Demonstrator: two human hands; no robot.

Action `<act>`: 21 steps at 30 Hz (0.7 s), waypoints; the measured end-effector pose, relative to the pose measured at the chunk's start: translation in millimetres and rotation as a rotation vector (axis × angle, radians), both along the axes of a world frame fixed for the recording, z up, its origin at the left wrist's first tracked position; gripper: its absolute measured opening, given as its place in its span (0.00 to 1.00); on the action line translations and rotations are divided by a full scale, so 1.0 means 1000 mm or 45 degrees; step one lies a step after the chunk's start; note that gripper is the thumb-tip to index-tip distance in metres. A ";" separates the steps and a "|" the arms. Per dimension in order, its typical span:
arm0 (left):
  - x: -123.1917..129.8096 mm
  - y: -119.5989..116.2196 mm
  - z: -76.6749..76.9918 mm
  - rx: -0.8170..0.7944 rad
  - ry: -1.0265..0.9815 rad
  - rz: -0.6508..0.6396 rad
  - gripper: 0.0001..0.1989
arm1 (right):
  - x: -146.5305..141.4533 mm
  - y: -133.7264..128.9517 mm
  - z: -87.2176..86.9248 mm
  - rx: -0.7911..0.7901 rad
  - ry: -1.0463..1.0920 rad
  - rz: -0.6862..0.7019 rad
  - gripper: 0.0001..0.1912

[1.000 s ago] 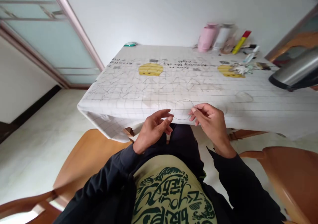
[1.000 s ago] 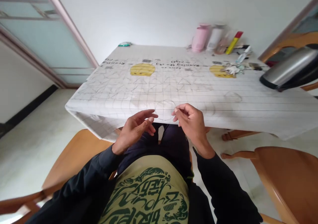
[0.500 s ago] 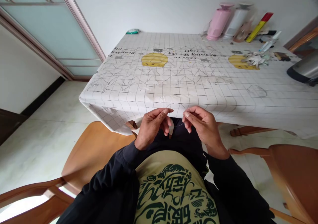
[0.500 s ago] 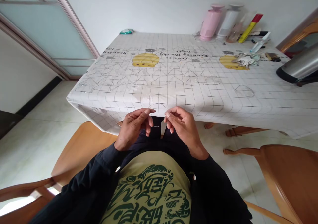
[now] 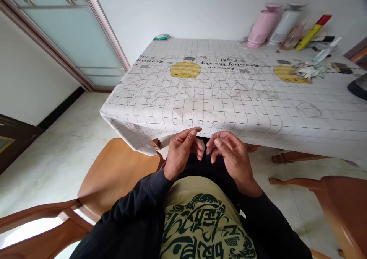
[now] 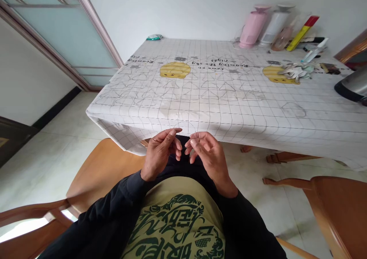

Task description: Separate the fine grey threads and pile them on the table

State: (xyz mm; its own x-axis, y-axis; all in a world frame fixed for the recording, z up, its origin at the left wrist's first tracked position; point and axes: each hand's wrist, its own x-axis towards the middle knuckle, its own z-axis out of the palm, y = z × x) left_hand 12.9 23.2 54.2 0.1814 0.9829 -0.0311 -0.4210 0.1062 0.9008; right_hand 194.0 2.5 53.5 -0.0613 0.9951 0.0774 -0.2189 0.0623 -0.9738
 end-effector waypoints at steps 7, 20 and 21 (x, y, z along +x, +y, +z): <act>-0.009 0.000 -0.007 -0.038 -0.002 -0.005 0.21 | -0.002 -0.001 -0.012 -0.006 -0.126 -0.095 0.14; -0.016 -0.004 -0.004 -0.004 0.108 0.000 0.21 | 0.011 -0.003 -0.011 0.002 -0.305 -0.101 0.16; -0.016 -0.005 -0.004 0.009 0.142 -0.027 0.22 | 0.015 -0.001 -0.008 0.088 -0.363 -0.130 0.15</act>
